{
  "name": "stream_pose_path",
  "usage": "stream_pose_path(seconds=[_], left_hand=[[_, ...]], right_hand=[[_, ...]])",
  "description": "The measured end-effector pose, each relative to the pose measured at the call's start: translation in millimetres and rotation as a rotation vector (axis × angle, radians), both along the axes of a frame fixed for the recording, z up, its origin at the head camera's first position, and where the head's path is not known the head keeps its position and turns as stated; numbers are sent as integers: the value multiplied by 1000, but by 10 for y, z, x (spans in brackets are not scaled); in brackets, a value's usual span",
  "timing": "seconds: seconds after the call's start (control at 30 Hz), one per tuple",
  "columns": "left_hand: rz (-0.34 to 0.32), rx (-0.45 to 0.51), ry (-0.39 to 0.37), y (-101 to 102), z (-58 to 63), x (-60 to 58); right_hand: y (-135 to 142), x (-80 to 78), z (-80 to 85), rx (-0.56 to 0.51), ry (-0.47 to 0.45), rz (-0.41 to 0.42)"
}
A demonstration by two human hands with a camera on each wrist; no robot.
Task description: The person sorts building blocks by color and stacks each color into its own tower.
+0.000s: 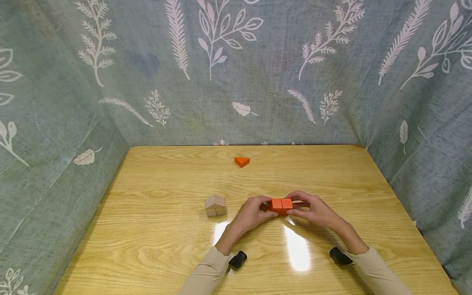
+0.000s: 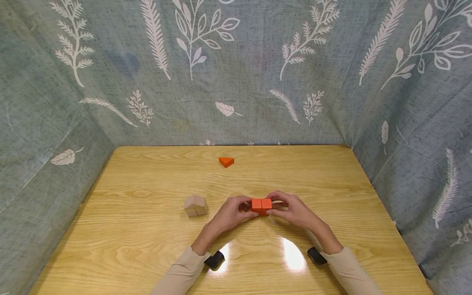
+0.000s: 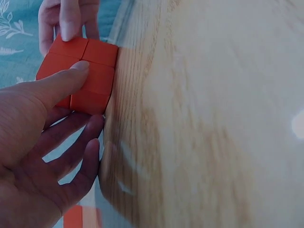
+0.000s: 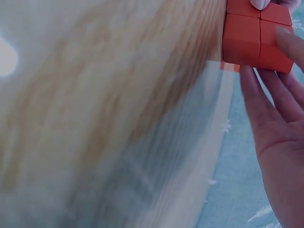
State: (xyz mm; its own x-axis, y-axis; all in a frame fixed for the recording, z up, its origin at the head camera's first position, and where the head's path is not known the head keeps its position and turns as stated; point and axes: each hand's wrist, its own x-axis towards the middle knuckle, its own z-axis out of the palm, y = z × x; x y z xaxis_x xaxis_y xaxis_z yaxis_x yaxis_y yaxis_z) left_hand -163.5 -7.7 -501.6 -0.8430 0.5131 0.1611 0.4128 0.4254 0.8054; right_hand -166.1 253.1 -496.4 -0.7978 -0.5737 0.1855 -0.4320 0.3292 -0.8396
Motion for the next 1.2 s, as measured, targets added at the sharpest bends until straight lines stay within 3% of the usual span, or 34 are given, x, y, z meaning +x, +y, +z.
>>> stream_pose_path(seconds=[0.27, 0.97, 1.2], left_hand=[[8, -11, 22, -12, 3, 12], [24, -31, -9, -8, 27, 15], [26, -32, -6, -12, 12, 9]], right_hand=[[-37, -123, 160, 44, 41, -13], [-300, -823, 513, 129, 264, -107], [-389, -1018, 540, 188, 266, -109]])
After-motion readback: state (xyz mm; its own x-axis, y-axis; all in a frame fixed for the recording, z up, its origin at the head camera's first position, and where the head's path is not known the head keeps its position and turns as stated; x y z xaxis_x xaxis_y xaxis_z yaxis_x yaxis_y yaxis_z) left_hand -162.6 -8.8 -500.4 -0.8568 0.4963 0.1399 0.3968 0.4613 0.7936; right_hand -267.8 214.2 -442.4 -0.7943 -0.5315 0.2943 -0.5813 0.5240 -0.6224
